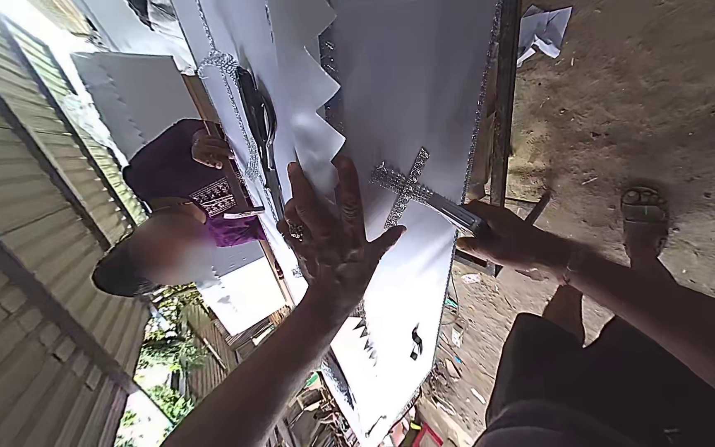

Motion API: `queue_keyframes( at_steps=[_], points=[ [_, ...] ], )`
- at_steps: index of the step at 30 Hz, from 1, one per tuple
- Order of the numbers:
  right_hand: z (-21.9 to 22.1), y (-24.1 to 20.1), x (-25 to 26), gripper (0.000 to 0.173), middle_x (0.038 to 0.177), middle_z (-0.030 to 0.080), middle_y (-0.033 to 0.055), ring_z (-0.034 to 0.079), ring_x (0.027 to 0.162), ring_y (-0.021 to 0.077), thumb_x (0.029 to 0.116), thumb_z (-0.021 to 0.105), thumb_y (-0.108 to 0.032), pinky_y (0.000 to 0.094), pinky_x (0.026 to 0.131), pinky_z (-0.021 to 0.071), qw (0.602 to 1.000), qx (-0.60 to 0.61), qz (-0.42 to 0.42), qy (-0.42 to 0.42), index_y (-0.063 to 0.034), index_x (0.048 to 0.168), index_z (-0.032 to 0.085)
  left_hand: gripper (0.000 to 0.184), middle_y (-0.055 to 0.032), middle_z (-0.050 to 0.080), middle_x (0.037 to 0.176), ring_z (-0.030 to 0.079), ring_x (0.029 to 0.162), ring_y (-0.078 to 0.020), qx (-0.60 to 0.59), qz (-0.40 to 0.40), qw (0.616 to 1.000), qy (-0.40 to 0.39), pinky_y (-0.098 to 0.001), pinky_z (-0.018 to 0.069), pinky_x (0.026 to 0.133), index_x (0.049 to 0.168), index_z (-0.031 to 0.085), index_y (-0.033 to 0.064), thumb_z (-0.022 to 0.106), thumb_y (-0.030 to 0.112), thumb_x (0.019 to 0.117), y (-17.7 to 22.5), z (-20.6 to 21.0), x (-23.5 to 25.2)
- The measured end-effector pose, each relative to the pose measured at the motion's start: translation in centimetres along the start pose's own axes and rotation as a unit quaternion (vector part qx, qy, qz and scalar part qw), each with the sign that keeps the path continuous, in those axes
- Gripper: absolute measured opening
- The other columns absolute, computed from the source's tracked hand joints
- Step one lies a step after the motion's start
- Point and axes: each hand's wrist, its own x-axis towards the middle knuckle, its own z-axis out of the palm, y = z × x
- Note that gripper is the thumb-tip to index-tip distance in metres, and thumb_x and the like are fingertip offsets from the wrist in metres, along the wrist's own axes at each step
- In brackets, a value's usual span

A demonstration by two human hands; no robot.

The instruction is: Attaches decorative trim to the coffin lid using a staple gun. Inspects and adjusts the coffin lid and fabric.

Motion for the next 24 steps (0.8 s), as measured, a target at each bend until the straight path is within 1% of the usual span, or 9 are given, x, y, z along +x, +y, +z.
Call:
queue_keyframes(
  at_steps=[3, 6, 12, 15, 17, 19, 21, 23, 24],
  points=[
    [-0.1, -0.9, 2.2, 0.039, 0.09, 0.066, -0.0018, 0.061, 0.077, 0.0051, 0.0896, 0.072, -0.046, 0.0277, 0.069, 0.0533, 0.993, -0.029, -0.098, 0.055, -0.0123, 0.109, 0.07, 0.098, -0.0403, 0.026, 0.157, 0.04, 0.136, -0.0557, -0.03, -0.013, 0.999, 0.013, -0.0674, 0.0354, 0.103, 0.162, 0.029, 0.0182, 0.063, 0.07, 0.0867, 0.0, 0.0, 0.1],
    [-0.5, -1.5, 3.1, 0.039, 0.083, 0.066, -0.0043, 0.06, 0.071, 0.0015, 0.0896, 0.071, -0.048, 0.0232, 0.065, 0.0523, 0.988, -0.041, -0.137, 0.06, -0.0125, 0.105, 0.071, 0.078, -0.0419, 0.03, 0.154, 0.043, 0.133, -0.0547, -0.043, -0.004, 0.998, 0.037, -0.0648, 0.0367, 0.103, 0.16, 0.034, 0.013, 0.058, 0.051, 0.0968, 0.1, 0.1, 0.2],
    [-0.4, -1.4, 3.6, 0.037, 0.083, 0.065, -0.0064, 0.059, 0.072, 0.0004, 0.0898, 0.069, -0.05, 0.0227, 0.065, 0.0512, 0.988, -0.055, -0.139, 0.043, -0.0147, 0.102, 0.072, 0.072, -0.0431, 0.03, 0.153, 0.041, 0.135, -0.055, -0.061, -0.005, 0.997, 0.038, -0.0639, 0.0361, 0.106, 0.16, 0.031, 0.0108, 0.059, 0.037, 0.0988, 0.1, 0.0, 0.4],
    [0.0, -1.2, 4.6, 0.037, 0.083, 0.067, -0.0062, 0.062, 0.072, 0.0008, 0.0901, 0.067, -0.05, 0.0237, 0.065, 0.0539, 0.981, -0.081, -0.159, 0.072, -0.0148, 0.101, 0.072, 0.074, -0.0444, 0.029, 0.152, 0.043, 0.132, -0.0557, -0.055, -0.001, 0.998, 0.039, -0.0641, 0.0391, 0.101, 0.161, 0.029, 0.0106, 0.059, 0.036, 0.0987, 0.1, 0.2, 0.4],
    [0.6, -0.5, 5.4, 0.034, 0.08, 0.068, -0.0035, 0.065, 0.072, 0.0043, 0.0901, 0.067, -0.046, 0.0274, 0.064, 0.0547, 0.969, -0.092, -0.198, 0.117, -0.0132, 0.095, 0.072, 0.074, -0.0437, 0.029, 0.152, 0.044, 0.132, -0.0553, -0.051, -0.011, 0.998, 0.033, -0.0644, 0.0394, 0.101, 0.162, 0.027, 0.0122, 0.059, 0.035, 0.0987, 0.1, 0.3, 0.4],
    [1.6, 0.2, 6.0, 0.03, 0.073, 0.066, 0.0011, 0.064, 0.066, 0.0103, 0.0879, 0.067, -0.039, 0.0326, 0.057, 0.053, 0.951, -0.095, -0.243, 0.166, -0.0094, 0.086, 0.07, 0.073, -0.042, 0.027, 0.154, 0.044, 0.131, -0.0545, -0.035, -0.022, 0.999, 0.018, -0.0648, 0.0391, 0.099, 0.163, 0.025, 0.0141, 0.057, 0.035, 0.1001, 0.2, 0.3, 0.3],
    [2.0, 0.3, 6.0, 0.031, 0.068, 0.064, 0.0027, 0.063, 0.06, 0.0136, 0.0867, 0.066, -0.039, 0.0356, 0.052, 0.0505, 0.942, -0.109, -0.247, 0.197, -0.0083, 0.081, 0.068, 0.072, -0.0414, 0.026, 0.155, 0.042, 0.132, -0.0543, -0.025, -0.02, 0.999, 0.025, -0.0643, 0.0387, 0.099, 0.163, 0.024, 0.0157, 0.055, 0.035, 0.1017, 0.4, 0.3, 0.3],
    [2.1, 0.1, 4.5, 0.038, 0.071, 0.068, 0.0059, 0.067, 0.064, 0.0186, 0.0895, 0.064, -0.044, 0.0412, 0.056, 0.0535, 0.942, -0.127, -0.225, 0.214, -0.0072, 0.083, 0.07, 0.068, -0.0413, 0.028, 0.154, 0.042, 0.133, -0.0553, -0.031, -0.022, 0.999, 0.03, -0.0656, 0.0373, 0.101, 0.162, 0.027, 0.015, 0.055, 0.034, 0.1026, 0.5, 0.3, 0.2],
    [2.3, 0.4, 3.1, 0.042, 0.077, 0.07, 0.0088, 0.069, 0.071, 0.0222, 0.0915, 0.063, -0.047, 0.0447, 0.062, 0.0558, 0.945, -0.127, -0.212, 0.214, -0.0057, 0.088, 0.072, 0.066, -0.0411, 0.031, 0.153, 0.044, 0.131, -0.0552, -0.033, -0.021, 0.999, 0.034, -0.0654, 0.0377, 0.102, 0.161, 0.031, 0.0139, 0.055, 0.034, 0.1022, 0.4, 0.3, 0.2]
  ],
)
